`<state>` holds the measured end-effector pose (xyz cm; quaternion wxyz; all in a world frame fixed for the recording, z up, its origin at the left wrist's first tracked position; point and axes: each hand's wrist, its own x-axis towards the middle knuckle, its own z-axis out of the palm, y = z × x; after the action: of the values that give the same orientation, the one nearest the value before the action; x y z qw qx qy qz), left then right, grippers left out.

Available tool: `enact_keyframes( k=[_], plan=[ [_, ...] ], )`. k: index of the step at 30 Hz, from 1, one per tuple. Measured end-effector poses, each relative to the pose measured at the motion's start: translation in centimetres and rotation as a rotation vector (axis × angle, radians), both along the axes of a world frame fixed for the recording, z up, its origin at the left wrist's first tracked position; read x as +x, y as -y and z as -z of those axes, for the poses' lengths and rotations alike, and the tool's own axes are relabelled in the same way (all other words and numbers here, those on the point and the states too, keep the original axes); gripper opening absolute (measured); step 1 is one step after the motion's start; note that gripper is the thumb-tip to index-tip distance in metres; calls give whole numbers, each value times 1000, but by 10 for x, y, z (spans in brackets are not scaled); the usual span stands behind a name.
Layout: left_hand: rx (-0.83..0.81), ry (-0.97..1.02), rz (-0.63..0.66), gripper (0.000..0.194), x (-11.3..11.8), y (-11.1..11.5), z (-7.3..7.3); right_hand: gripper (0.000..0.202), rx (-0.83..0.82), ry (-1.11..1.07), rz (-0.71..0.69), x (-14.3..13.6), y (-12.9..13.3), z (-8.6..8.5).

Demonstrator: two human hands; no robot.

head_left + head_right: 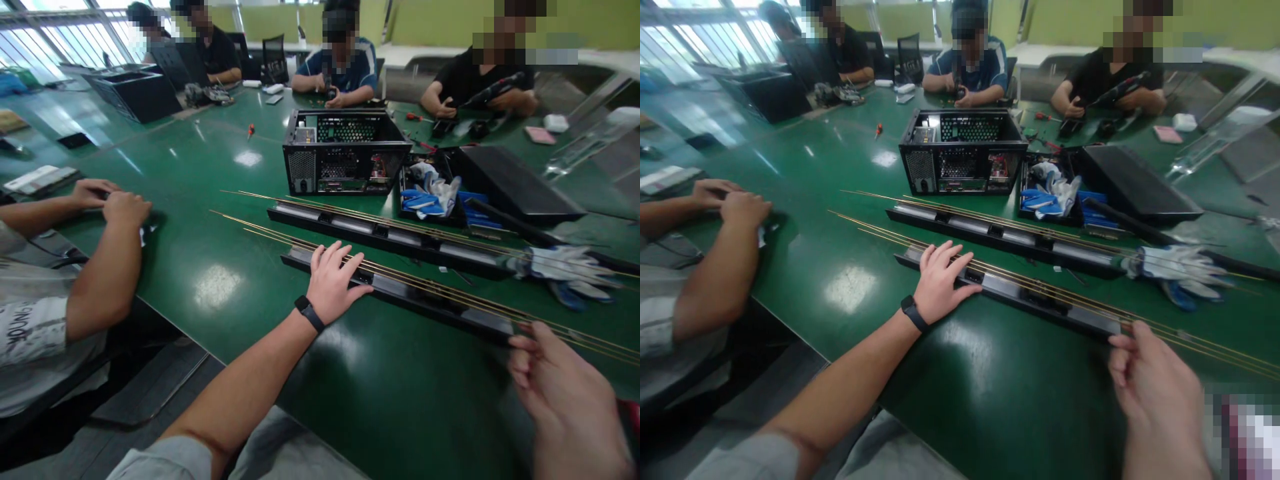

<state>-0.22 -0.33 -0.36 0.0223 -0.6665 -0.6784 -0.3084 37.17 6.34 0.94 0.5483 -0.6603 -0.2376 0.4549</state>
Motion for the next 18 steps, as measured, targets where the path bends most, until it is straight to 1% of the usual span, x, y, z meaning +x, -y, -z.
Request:
enact_keyframes(
  k=[4,7,10,15,18],
  plan=[
    [18,-7,-7,69,1,1,-3,12,-23,-60,-47,-13,3,-14],
    [21,-1,8,67,0,1,-6,12,-42,-70,-59,-18,5,-20],
    [-1,15,5,66,0,0,-7,16,-61,-74,-54,-21,4,-19],
    [2,13,7,67,1,-3,-5,9,-64,-77,-120,-22,0,-14],
    [9,14,5,67,1,-4,-4,13,-82,-81,-122,-21,-1,-14]
  ],
)
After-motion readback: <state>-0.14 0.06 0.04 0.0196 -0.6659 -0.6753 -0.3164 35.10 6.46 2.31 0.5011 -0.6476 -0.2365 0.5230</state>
